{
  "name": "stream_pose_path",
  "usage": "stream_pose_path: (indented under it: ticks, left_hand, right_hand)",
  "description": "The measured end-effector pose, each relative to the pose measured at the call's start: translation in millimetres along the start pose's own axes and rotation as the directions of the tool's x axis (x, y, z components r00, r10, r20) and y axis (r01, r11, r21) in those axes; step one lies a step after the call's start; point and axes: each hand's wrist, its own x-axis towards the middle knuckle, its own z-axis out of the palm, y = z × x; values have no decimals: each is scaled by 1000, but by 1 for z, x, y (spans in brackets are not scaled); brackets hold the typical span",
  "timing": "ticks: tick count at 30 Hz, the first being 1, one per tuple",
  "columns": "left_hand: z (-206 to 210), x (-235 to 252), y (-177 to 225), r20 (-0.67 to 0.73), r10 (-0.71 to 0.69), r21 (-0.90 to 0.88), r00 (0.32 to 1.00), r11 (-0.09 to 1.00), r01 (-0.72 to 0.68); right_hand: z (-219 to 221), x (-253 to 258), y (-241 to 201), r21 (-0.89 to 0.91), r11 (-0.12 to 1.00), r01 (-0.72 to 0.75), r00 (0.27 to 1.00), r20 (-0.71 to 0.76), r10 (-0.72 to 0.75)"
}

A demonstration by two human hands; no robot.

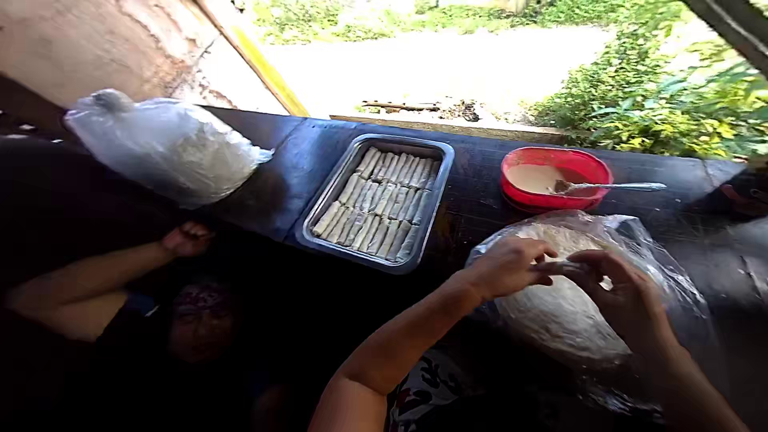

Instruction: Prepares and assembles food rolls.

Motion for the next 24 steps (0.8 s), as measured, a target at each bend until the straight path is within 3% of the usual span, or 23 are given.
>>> stream_pose_path:
  ticks: [4, 9, 11, 14, 16, 19, 24]
  left_hand:
    - [-9, -27, 8, -109, 29, 127, 994, 992, -15]
    - [-75, -69, -9, -208, -220, 122, 953, 961, 248]
    - [-108, -87, -26, -285, -341, 91, 896, 921, 379]
    - [-147, -105, -41, -242, -629, -101, 739, 774, 626]
    - [-143, -112, -50, -248, -712, -151, 656, 698, 700]
    - [-123, -110, -49, -197, -771, -121, 606, 633, 765]
    - [-105, -108, -51, -216, -736, -15, 641, 659, 752]
  right_hand:
    - [14, 8, -11, 92, 996, -9, 999, 43, 5]
    - [11, 10, -10, 19, 999, 36, 986, 163, -38]
    - [5, 7, -8, -11, 1000, 25, 980, 196, -22]
    - [-3, 0, -4, -27, 999, -31, 971, 237, 37]
    - [-6, -4, -3, -35, 998, -51, 963, 264, 58]
    - [-10, -8, -6, -62, 997, -43, 955, 291, 59]
    - [-14, -21, -1, -151, 987, 49, 968, 253, -9]
